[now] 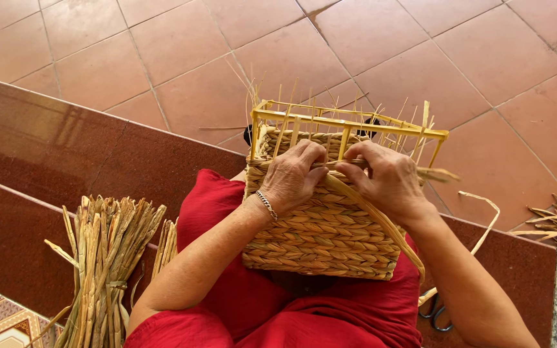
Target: The person weaves a rectangular basket by hand, interlacing dried palm fronds through a vertical frame. They repeatedly pull strands through the weave, tighten the structure, and adjust the basket's position on their lap.
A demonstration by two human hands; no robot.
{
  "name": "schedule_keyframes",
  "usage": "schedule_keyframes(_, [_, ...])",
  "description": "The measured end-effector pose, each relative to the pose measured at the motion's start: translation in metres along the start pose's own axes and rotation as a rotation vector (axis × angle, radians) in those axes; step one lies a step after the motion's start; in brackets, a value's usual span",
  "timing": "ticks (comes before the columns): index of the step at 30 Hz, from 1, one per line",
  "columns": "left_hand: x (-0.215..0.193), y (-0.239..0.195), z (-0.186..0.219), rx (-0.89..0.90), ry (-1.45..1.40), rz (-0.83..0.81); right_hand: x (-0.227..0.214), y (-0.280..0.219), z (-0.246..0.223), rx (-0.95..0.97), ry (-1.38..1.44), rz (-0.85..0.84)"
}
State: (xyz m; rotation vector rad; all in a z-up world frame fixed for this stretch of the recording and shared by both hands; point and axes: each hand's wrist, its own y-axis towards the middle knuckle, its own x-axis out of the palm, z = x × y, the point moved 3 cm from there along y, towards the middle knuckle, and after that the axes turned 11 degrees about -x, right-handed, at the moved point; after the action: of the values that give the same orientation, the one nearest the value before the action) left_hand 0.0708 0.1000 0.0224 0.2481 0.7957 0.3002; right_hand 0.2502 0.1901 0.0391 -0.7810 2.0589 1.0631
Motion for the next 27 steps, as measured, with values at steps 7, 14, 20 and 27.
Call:
schedule_keyframes(7, [-0.003,-0.003,-0.017,-0.028,-0.067,-0.166,0.027,-0.010,0.001,-0.082,-0.221,0.125])
schedule_keyframes(14, [0.033,0.024,-0.029,-0.274,0.161,-0.222,0.035,-0.051,0.010,0.104,-0.094,0.046])
schedule_keyframes(20, [0.012,0.052,-0.021,-0.163,0.002,-0.292,0.003,-0.073,0.023,0.204,-0.122,0.078])
schedule_keyframes(27, [-0.100,-0.032,-0.078,-0.307,-0.425,0.201,0.009,-0.088,0.039,0.279,-0.247,0.146])
